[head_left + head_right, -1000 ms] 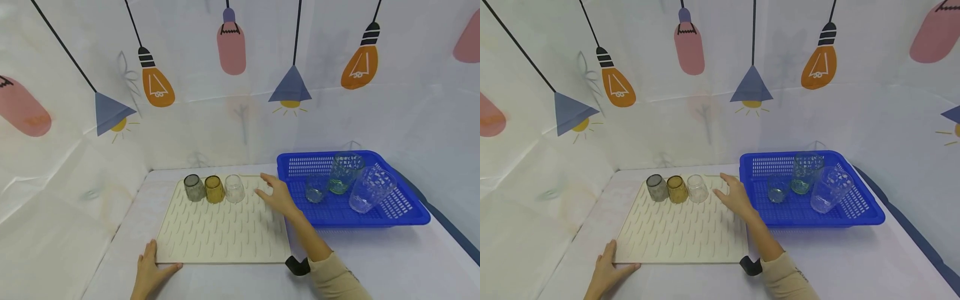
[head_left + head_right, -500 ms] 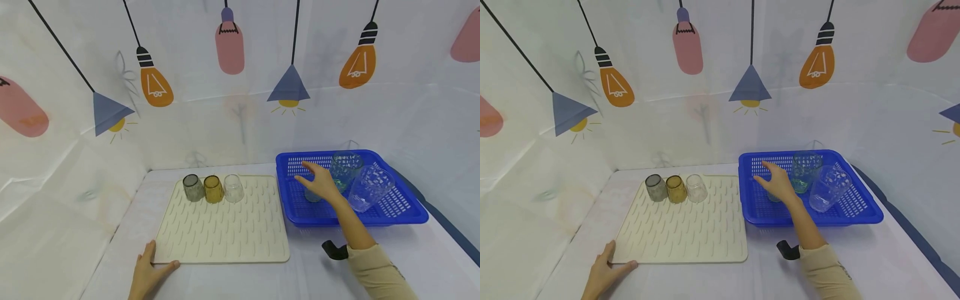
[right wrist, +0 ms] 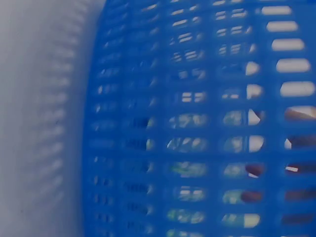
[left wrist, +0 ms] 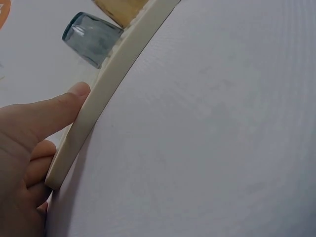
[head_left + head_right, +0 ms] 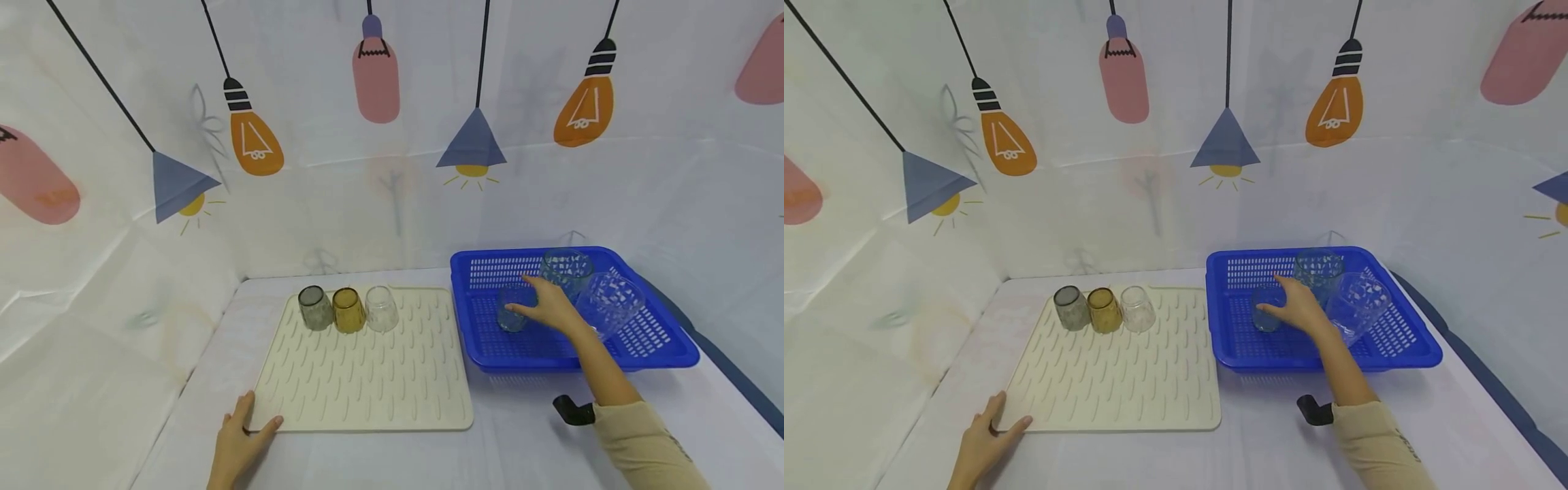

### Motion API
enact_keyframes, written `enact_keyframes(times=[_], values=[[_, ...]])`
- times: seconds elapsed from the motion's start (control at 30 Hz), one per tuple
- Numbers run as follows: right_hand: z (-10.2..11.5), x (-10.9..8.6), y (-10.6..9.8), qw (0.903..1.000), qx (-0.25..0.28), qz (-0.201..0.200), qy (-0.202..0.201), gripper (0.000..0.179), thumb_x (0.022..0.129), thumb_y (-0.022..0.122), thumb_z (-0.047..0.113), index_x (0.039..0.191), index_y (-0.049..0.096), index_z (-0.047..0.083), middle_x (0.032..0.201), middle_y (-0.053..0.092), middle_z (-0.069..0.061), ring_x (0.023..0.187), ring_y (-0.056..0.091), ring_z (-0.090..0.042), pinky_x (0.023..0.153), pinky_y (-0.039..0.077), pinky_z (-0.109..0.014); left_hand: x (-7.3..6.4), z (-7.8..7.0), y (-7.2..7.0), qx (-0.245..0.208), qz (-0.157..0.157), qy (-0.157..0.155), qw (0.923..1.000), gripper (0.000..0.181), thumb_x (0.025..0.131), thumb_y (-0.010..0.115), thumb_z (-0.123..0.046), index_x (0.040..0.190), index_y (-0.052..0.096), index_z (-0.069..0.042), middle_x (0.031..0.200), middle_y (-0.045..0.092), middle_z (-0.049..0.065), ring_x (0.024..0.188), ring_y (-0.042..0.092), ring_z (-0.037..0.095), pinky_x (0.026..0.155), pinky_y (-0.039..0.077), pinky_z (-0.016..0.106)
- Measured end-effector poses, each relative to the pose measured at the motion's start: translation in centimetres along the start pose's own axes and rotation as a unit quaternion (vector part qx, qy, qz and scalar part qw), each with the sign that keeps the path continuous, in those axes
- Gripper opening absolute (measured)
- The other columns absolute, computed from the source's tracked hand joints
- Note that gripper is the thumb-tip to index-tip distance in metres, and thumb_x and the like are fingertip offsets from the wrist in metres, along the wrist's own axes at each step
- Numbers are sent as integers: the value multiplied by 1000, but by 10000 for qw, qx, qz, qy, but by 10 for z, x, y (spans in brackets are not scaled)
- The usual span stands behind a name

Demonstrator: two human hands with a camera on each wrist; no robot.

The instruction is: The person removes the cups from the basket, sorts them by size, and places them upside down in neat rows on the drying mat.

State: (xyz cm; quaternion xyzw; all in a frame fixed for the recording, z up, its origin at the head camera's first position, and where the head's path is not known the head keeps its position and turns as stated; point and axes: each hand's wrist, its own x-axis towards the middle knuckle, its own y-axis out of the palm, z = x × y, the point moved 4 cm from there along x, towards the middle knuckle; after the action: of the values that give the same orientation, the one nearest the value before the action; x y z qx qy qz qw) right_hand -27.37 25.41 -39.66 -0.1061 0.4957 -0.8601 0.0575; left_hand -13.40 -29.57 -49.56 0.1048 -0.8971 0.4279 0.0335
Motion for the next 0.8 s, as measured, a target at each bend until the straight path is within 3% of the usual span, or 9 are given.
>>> enact_keyframes(times=[0.27,0.53,0.67,0.8], values=[[-7,-2,9,9965,-69,831,28,88,81,74,33,136,28,-19,135,33,-43,122,32,-58,96,34,-67,1,1,-1,64,-185,122,9997,81,74,78,-25,129,40,21,131,36,42,122,34,58,104,20,67],[-9,1,12,9958,98,910,94,92,76,77,38,138,31,-13,134,40,-38,121,37,-55,96,37,-65,1,2,1,73,-362,147,9992,80,72,80,-24,126,42,21,129,39,42,121,36,58,103,22,67],[-8,2,16,9945,285,1004,-90,92,73,79,40,135,35,-12,124,50,-35,108,52,-50,86,48,-58,1,2,2,119,-356,141,9992,80,72,79,-25,127,42,21,129,39,41,121,36,58,103,23,67],[-7,1,20,9939,322,1008,-307,90,71,81,38,132,39,-12,121,53,-32,100,58,-45,80,52,-54,1,1,2,86,-349,135,9993,80,73,79,-25,127,42,21,130,39,41,122,35,58,102,22,68]])
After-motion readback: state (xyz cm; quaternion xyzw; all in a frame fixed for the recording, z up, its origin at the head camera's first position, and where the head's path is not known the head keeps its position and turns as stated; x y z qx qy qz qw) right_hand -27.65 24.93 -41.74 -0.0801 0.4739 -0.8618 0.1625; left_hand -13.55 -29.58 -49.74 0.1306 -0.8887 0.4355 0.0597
